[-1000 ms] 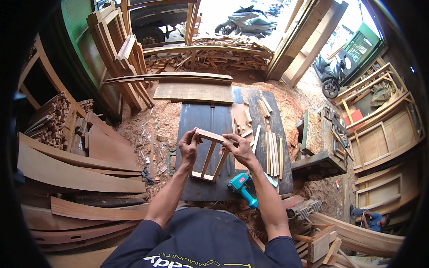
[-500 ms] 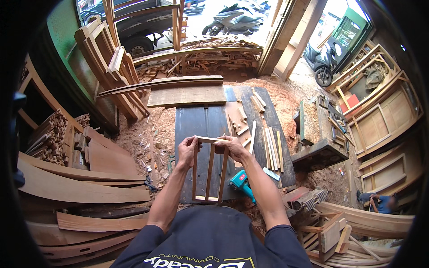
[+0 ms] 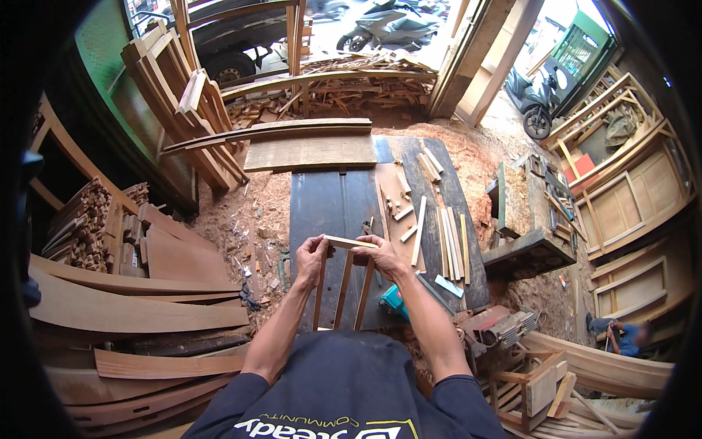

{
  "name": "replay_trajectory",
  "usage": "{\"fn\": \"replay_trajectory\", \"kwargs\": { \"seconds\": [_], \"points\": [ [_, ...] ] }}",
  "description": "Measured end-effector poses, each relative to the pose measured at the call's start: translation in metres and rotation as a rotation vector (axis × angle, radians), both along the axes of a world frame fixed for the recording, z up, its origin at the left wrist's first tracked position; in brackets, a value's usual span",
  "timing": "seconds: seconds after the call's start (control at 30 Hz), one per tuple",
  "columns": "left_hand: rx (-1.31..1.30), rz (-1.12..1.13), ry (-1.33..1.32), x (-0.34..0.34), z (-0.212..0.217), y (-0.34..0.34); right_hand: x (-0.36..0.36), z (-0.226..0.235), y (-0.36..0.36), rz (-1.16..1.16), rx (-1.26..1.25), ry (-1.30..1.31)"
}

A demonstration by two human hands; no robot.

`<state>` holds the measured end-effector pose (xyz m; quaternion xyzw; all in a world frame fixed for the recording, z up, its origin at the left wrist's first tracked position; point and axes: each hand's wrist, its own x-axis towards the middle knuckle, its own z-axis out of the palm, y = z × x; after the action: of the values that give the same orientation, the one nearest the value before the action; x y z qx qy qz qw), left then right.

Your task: The person assembles small wooden frames by aligning thin wooden slats and fastening them with a pneumatic nail gun. They repeatedly pick up pieces, position them into rectangular frames, and drive nails to secure the joints. Completed frames are stacked on a nearby pile.

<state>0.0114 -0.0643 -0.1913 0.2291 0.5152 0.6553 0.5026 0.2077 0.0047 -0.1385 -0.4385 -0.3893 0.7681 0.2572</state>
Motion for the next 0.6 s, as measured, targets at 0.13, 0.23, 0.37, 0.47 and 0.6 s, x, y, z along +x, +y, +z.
{"fn": "replay_trajectory", "kwargs": {
  "seconds": [0.13, 0.23, 0.37, 0.47, 0.6],
  "points": [
    [0.002, -0.014, 0.054, -0.003, -0.002, 0.006, -0.003, -0.002, -0.001, -0.012, 0.187, -0.030],
    [0.018, -0.010, 0.030, -0.004, -0.007, 0.014, -0.007, -0.008, 0.000, -0.041, 0.262, -0.014],
    [-0.018, -0.011, -0.048, -0.006, -0.017, 0.020, -0.011, -0.023, 0.003, -0.063, 0.335, -0.018],
    [-0.005, -0.001, -0.106, -0.006, -0.018, 0.022, -0.011, -0.028, 0.009, -0.059, 0.326, 0.004],
    [0.013, 0.013, -0.050, -0.007, -0.003, 0.025, -0.015, -0.020, 0.011, -0.071, 0.302, 0.025]
  ]
}}
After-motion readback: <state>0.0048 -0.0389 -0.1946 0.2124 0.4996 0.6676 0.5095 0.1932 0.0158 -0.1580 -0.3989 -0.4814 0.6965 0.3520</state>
